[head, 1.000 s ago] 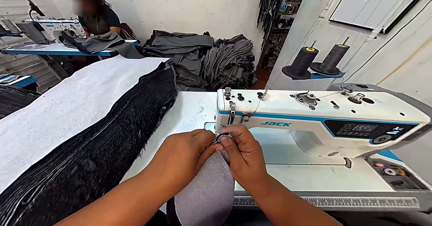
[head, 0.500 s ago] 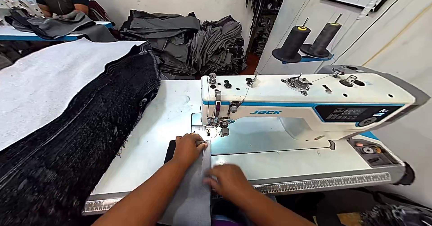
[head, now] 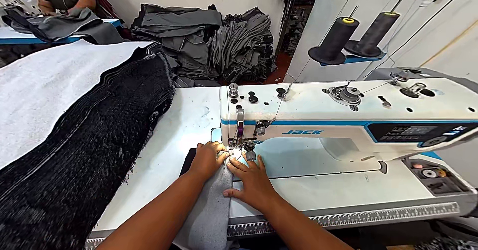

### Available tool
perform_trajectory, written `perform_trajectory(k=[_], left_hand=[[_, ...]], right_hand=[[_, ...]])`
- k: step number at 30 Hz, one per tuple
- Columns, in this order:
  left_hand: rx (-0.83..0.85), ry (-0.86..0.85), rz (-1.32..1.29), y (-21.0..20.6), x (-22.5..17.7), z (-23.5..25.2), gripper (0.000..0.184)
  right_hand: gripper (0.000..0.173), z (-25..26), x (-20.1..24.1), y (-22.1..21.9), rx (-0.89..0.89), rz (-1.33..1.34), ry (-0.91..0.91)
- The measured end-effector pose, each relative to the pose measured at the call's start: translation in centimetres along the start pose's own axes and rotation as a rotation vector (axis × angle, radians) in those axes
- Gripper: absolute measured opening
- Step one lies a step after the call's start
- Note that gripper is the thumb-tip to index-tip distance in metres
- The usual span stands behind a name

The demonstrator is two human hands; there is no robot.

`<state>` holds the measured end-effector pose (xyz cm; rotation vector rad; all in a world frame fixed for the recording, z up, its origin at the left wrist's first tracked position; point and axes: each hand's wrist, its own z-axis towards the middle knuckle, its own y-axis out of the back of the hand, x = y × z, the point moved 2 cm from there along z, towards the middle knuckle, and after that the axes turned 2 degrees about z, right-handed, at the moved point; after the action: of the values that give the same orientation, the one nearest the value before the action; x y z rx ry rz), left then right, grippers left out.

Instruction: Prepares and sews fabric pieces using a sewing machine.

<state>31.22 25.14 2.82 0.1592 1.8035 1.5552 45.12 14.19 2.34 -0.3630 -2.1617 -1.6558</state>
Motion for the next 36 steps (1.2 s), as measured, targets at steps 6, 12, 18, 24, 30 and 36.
perform_trajectory(k=[6, 12, 18, 24, 30, 36], left_hand=[[-0.001, 0.004, 0.033, 0.1, 0.3, 0.6, 0.027], [-0.099, -0.018, 0.081, 0.2, 0.9, 2.4, 0.021], [-0.273, -0.009, 0.138, 1.2, 0.5, 4.1, 0.015], [-0.323, -0.018, 0.252, 0.9, 0.0, 4.2, 0.012], [-0.095, 0.12, 0.205, 1.1, 0.5, 3.6, 0.031], [0.24, 0.071, 0.262, 2.4, -0.1, -0.3, 0.052]], right_hand=[[0.08, 0.1, 0.2, 0.0, -0.009, 0.023, 0.001], [0.074, 0.1, 0.2, -0.1, -0.003, 0.037, 0.003], [0.075, 0.0, 0.1, -0.2, -0.003, 0.02, 0.019], [0.075, 0.2, -0.1, -0.3, -0.062, 0.033, 0.049], [0.081, -0.5, 0.6, -0.6, -0.041, -0.003, 0.028], [0.074, -4.8, 2.4, -4.5, -0.269, -0.01, 0.249]])
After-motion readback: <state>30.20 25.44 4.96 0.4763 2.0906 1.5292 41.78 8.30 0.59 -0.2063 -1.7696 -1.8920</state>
